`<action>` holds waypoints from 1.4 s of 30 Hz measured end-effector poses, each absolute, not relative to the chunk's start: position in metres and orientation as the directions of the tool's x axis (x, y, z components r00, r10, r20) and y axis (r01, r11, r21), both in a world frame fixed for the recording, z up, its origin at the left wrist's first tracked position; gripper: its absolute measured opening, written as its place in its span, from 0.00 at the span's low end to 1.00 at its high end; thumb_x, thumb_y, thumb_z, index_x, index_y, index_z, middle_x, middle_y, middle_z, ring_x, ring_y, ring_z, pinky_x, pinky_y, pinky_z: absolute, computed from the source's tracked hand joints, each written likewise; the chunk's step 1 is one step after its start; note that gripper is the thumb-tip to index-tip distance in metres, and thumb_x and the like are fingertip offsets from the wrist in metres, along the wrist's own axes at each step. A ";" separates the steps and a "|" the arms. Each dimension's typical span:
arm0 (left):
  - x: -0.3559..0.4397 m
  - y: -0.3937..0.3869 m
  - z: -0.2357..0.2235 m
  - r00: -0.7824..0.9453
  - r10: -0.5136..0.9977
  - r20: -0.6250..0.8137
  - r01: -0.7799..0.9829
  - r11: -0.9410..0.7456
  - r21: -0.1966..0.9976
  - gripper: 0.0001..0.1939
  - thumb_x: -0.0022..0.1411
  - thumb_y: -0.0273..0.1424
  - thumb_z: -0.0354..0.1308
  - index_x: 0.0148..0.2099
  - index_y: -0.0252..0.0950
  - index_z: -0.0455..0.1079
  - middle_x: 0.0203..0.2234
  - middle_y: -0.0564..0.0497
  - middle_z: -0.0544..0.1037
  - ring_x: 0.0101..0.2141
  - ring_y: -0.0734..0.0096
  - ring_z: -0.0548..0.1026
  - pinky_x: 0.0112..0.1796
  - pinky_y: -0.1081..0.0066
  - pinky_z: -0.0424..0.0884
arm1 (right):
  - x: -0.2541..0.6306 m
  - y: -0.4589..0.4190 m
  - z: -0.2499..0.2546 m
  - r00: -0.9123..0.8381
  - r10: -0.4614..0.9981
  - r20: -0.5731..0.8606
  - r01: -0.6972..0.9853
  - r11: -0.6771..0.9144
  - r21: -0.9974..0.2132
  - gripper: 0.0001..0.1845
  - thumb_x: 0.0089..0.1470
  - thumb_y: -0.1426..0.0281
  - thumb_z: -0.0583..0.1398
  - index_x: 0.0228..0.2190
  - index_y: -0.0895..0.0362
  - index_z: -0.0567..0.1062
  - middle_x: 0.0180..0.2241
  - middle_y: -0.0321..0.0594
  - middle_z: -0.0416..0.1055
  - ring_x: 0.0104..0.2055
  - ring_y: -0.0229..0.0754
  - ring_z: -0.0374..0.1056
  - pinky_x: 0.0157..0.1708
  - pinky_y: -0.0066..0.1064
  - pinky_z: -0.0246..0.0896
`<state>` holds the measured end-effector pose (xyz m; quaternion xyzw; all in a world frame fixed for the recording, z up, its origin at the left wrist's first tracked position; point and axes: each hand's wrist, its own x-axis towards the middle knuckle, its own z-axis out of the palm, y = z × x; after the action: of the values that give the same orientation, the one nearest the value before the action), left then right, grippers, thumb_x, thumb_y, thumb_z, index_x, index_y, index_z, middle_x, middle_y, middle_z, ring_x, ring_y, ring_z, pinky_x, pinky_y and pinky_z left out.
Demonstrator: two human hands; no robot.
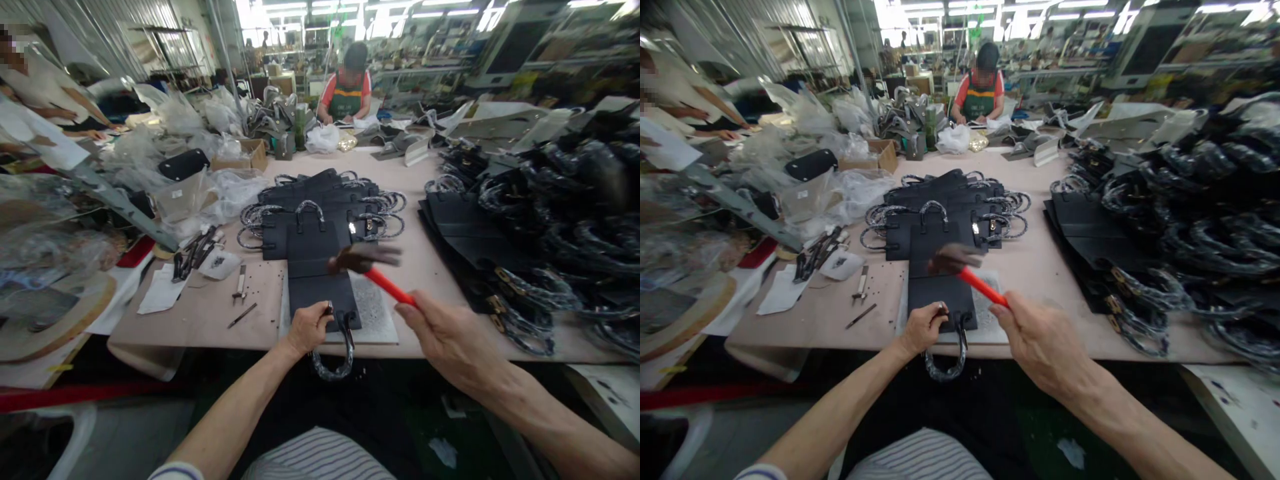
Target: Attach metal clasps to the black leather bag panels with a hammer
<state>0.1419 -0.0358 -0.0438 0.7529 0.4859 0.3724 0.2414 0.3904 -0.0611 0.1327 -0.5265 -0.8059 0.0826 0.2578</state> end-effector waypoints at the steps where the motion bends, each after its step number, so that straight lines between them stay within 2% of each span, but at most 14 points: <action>1: 0.142 -0.036 -0.044 0.251 0.913 0.321 0.551 -0.407 0.728 0.06 0.64 0.25 0.57 0.43 0.38 0.72 0.34 0.50 0.82 0.33 0.68 0.81 0.39 0.71 0.75 | 0.390 -0.063 0.134 -0.238 0.875 0.421 0.788 0.427 -0.443 0.17 0.68 0.59 0.51 0.29 0.53 0.66 0.18 0.31 0.61 0.17 0.35 0.55 0.20 0.30 0.45; 4: 0.141 -0.036 -0.045 0.246 0.918 0.312 0.552 -0.397 0.733 0.06 0.64 0.26 0.57 0.43 0.38 0.71 0.35 0.49 0.82 0.35 0.67 0.81 0.40 0.71 0.75 | 0.390 -0.068 0.127 -0.209 0.824 0.526 0.762 0.475 -0.440 0.17 0.68 0.59 0.49 0.29 0.54 0.66 0.18 0.32 0.62 0.16 0.36 0.56 0.20 0.29 0.46; 8: 0.140 -0.035 -0.044 0.251 0.922 0.294 0.546 -0.385 0.744 0.05 0.65 0.27 0.56 0.43 0.39 0.71 0.35 0.50 0.82 0.35 0.66 0.81 0.39 0.71 0.75 | 0.398 -0.069 0.113 -0.409 0.894 0.181 0.854 0.445 -0.270 0.20 0.67 0.56 0.49 0.27 0.53 0.64 0.16 0.33 0.63 0.14 0.36 0.52 0.20 0.33 0.36; 10: 0.140 -0.035 -0.043 0.256 0.922 0.292 0.546 -0.387 0.743 0.05 0.65 0.27 0.56 0.43 0.39 0.71 0.35 0.50 0.81 0.35 0.67 0.81 0.39 0.71 0.75 | 0.404 -0.066 0.115 -0.352 0.929 0.113 0.883 0.370 -0.288 0.21 0.67 0.54 0.49 0.27 0.52 0.64 0.17 0.33 0.63 0.16 0.37 0.54 0.21 0.33 0.37; 14: 0.140 -0.035 -0.042 0.249 0.923 0.293 0.546 -0.383 0.745 0.06 0.65 0.25 0.56 0.43 0.38 0.71 0.36 0.49 0.82 0.35 0.67 0.81 0.39 0.71 0.75 | 0.418 -0.053 0.107 -0.156 0.984 0.091 0.860 0.181 -0.477 0.23 0.64 0.50 0.49 0.25 0.51 0.61 0.16 0.32 0.60 0.17 0.38 0.55 0.21 0.31 0.43; 18: 0.140 -0.036 -0.044 0.252 0.912 0.324 0.534 -0.410 0.739 0.06 0.65 0.25 0.57 0.44 0.38 0.71 0.36 0.49 0.82 0.37 0.66 0.81 0.41 0.70 0.75 | 0.444 -0.039 0.048 0.057 0.980 -0.192 0.736 -0.171 -0.655 0.24 0.62 0.49 0.47 0.24 0.52 0.64 0.18 0.33 0.63 0.18 0.39 0.60 0.20 0.30 0.51; 22: 0.139 -0.037 -0.043 0.262 0.902 0.342 0.529 -0.431 0.731 0.06 0.65 0.27 0.57 0.45 0.38 0.71 0.37 0.49 0.81 0.37 0.66 0.81 0.41 0.70 0.75 | 0.476 -0.026 -0.013 0.253 0.929 -0.270 0.779 -0.361 -0.513 0.22 0.62 0.55 0.47 0.30 0.55 0.71 0.22 0.42 0.69 0.23 0.47 0.67 0.25 0.38 0.62; 26: 0.140 -0.038 -0.034 0.257 0.915 0.311 0.539 -0.403 0.740 0.05 0.67 0.30 0.57 0.45 0.38 0.71 0.35 0.49 0.81 0.35 0.67 0.80 0.40 0.70 0.75 | 0.467 -0.021 -0.027 0.173 0.985 0.019 0.897 -0.149 -0.416 0.20 0.60 0.60 0.52 0.43 0.62 0.74 0.43 0.62 0.73 0.46 0.61 0.70 0.45 0.53 0.64; 29: 0.141 -0.039 -0.030 0.251 0.925 0.284 0.542 -0.378 0.750 0.06 0.67 0.32 0.57 0.44 0.39 0.72 0.36 0.49 0.81 0.37 0.66 0.80 0.41 0.69 0.75 | 0.422 -0.027 -0.023 -0.130 0.957 0.259 0.884 0.231 -0.406 0.25 0.62 0.59 0.54 0.55 0.60 0.70 0.55 0.59 0.68 0.57 0.60 0.65 0.54 0.52 0.62; 32: 0.143 -0.039 -0.030 0.249 0.933 0.259 0.530 -0.356 0.770 0.06 0.67 0.32 0.57 0.44 0.39 0.73 0.38 0.48 0.82 0.40 0.65 0.81 0.45 0.68 0.75 | 0.369 -0.038 -0.024 -0.343 0.901 0.266 0.791 0.430 -0.436 0.27 0.62 0.60 0.56 0.59 0.58 0.67 0.60 0.54 0.65 0.62 0.57 0.60 0.60 0.51 0.57; 35: 0.146 -0.035 -0.033 0.153 0.969 0.193 0.457 -0.242 0.856 0.06 0.66 0.33 0.58 0.41 0.39 0.74 0.36 0.49 0.82 0.39 0.65 0.81 0.45 0.67 0.76 | 0.339 -0.047 -0.032 -0.370 0.901 0.227 0.803 0.433 -0.408 0.28 0.61 0.62 0.57 0.60 0.57 0.67 0.64 0.52 0.62 0.66 0.60 0.54 0.65 0.58 0.45; 38: 0.145 -0.024 -0.031 -0.120 0.992 0.037 0.163 -0.017 0.987 0.10 0.66 0.39 0.57 0.41 0.37 0.71 0.33 0.49 0.82 0.35 0.66 0.82 0.38 0.66 0.79 | 0.336 -0.050 -0.039 -0.358 0.912 0.199 0.813 0.409 -0.415 0.29 0.60 0.63 0.58 0.61 0.58 0.66 0.65 0.50 0.61 0.67 0.59 0.52 0.67 0.57 0.40; 40: 0.139 -0.016 -0.028 -0.251 0.966 -0.068 -0.050 0.057 0.997 0.15 0.65 0.44 0.58 0.41 0.36 0.69 0.32 0.49 0.81 0.33 0.66 0.82 0.36 0.67 0.80 | 0.340 -0.050 -0.040 -0.360 0.913 0.192 0.808 0.407 -0.425 0.30 0.59 0.63 0.58 0.61 0.58 0.66 0.66 0.50 0.60 0.67 0.58 0.52 0.67 0.56 0.40; 42: 0.126 -0.009 -0.024 -0.298 0.949 -0.098 -0.111 0.068 0.992 0.17 0.61 0.45 0.62 0.40 0.36 0.69 0.31 0.49 0.81 0.32 0.66 0.83 0.35 0.67 0.80 | 0.343 -0.049 -0.038 -0.358 0.915 0.187 0.808 0.404 -0.429 0.30 0.59 0.63 0.58 0.61 0.58 0.66 0.66 0.50 0.60 0.67 0.58 0.52 0.67 0.55 0.39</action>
<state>0.1261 -0.0088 -0.0240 0.3705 0.5658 0.5735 0.4622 0.3433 -0.0487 -0.0378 -0.5296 -0.8132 0.1327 0.2013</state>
